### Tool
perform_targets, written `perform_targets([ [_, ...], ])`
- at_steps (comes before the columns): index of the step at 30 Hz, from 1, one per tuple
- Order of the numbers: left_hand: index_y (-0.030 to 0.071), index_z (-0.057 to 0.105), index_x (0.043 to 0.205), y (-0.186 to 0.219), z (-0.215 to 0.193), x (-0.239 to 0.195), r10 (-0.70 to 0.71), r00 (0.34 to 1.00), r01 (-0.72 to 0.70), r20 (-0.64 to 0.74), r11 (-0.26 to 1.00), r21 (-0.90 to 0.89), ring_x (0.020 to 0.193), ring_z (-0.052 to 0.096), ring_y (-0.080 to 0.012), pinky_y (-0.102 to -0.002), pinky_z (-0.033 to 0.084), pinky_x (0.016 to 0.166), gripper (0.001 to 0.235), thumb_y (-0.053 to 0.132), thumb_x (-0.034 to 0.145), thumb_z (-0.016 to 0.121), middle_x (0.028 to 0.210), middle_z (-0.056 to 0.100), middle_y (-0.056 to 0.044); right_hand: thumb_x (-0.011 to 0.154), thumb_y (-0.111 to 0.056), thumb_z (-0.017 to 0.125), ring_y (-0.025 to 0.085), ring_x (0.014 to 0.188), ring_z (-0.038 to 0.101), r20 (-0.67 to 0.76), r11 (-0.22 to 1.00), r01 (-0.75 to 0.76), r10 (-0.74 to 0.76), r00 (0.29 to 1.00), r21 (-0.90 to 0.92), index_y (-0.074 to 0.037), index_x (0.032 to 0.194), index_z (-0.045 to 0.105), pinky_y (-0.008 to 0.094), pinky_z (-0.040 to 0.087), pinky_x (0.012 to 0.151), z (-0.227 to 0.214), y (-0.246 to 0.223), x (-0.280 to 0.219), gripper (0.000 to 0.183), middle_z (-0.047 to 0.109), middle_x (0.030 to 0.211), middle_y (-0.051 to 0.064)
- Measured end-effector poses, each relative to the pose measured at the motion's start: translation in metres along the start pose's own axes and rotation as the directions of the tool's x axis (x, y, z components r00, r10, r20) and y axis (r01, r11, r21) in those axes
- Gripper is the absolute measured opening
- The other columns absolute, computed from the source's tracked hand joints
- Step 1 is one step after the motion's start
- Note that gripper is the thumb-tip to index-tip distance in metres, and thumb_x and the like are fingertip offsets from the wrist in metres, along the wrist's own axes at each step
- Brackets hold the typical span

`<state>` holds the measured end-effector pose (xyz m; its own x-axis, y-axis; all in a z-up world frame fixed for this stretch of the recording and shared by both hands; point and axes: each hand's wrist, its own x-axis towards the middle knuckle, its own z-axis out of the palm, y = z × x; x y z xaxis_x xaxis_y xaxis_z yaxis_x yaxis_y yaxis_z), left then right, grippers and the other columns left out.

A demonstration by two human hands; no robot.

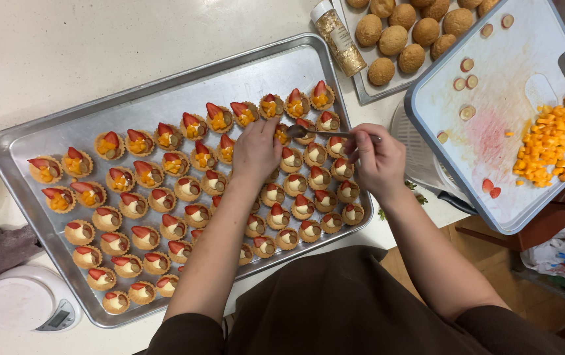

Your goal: The person uses a spoon to place diced orange fruit into small tart shells that already contain cream and a strawberry half. The tarts are arranged on a metal baking tray, and the person works systematically across the tray.

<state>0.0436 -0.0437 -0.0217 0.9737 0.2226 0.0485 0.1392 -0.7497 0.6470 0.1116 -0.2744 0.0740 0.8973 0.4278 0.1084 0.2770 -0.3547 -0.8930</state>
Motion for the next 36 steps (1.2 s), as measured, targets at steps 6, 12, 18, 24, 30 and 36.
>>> perform_targets([
  [6,0.005,0.064,0.13,0.004,-0.002,-0.001,0.003,1.0,-0.003,-0.001,1.0,-0.01,0.098,0.066,-0.0297,-0.043,0.056,0.084,0.047,0.009,0.083,0.07,0.102,0.067,-0.012,0.113,-0.011,0.053,0.012,0.077,0.072,0.031,1.0,-0.002,0.002,1.0,-0.008,0.001,0.115,0.065,0.024,0.06,0.064,0.01,0.0,-0.001,0.017,0.072,0.088,0.007],
  [12,0.006,0.064,0.129,0.013,-0.009,-0.001,-0.014,1.0,0.013,-0.015,0.998,-0.069,0.096,0.066,-0.0295,-0.043,0.056,0.082,0.044,0.009,0.086,0.071,0.098,0.068,-0.011,0.113,-0.014,0.052,0.013,0.076,0.072,0.01,0.998,-0.048,0.048,0.999,0.042,0.001,0.114,0.064,0.026,0.061,0.062,0.014,0.011,-0.002,0.018,0.071,0.087,0.007],
  [18,0.008,0.07,0.118,0.019,-0.02,-0.006,0.015,0.996,-0.034,-0.088,0.975,-0.218,0.096,0.069,-0.0299,-0.041,0.057,0.083,0.028,0.009,0.09,0.073,0.104,0.074,-0.01,0.115,-0.019,0.05,0.017,0.075,0.07,-0.081,0.912,-0.166,0.21,0.974,0.376,0.0,0.117,0.058,0.029,0.059,0.06,-0.007,0.033,-0.009,0.021,0.069,0.09,0.012],
  [24,0.008,0.072,0.113,0.015,-0.026,-0.006,0.009,0.988,-0.05,-0.156,0.964,-0.262,0.099,0.07,-0.0287,-0.04,0.057,0.084,0.021,0.01,0.092,0.072,0.105,0.075,-0.009,0.115,-0.023,0.05,0.02,0.075,0.07,-0.146,0.871,-0.199,0.291,0.946,0.449,0.001,0.117,0.058,0.031,0.061,0.059,-0.026,0.037,-0.017,0.025,0.068,0.09,0.013],
  [30,0.011,0.076,0.108,0.028,-0.009,0.002,0.145,0.984,-0.157,-0.107,0.982,-0.107,0.094,0.066,-0.0264,-0.039,0.054,0.083,0.018,0.013,0.09,0.073,0.101,0.071,-0.005,0.115,-0.015,0.052,0.018,0.081,0.072,-0.169,0.981,-0.065,0.096,0.981,0.182,0.003,0.118,0.06,0.03,0.064,0.065,-0.026,0.025,-0.027,0.02,0.07,0.093,0.013],
  [36,0.012,0.077,0.107,0.037,0.01,0.014,0.228,0.972,-0.23,-0.053,0.973,-0.036,0.098,0.062,-0.0248,-0.04,0.047,0.085,0.02,0.013,0.086,0.075,0.103,0.068,-0.003,0.114,-0.01,0.052,0.014,0.08,0.071,-0.118,0.995,-0.05,0.061,0.991,0.091,0.004,0.118,0.062,0.027,0.062,0.067,-0.019,0.017,-0.023,0.017,0.072,0.09,0.011],
])
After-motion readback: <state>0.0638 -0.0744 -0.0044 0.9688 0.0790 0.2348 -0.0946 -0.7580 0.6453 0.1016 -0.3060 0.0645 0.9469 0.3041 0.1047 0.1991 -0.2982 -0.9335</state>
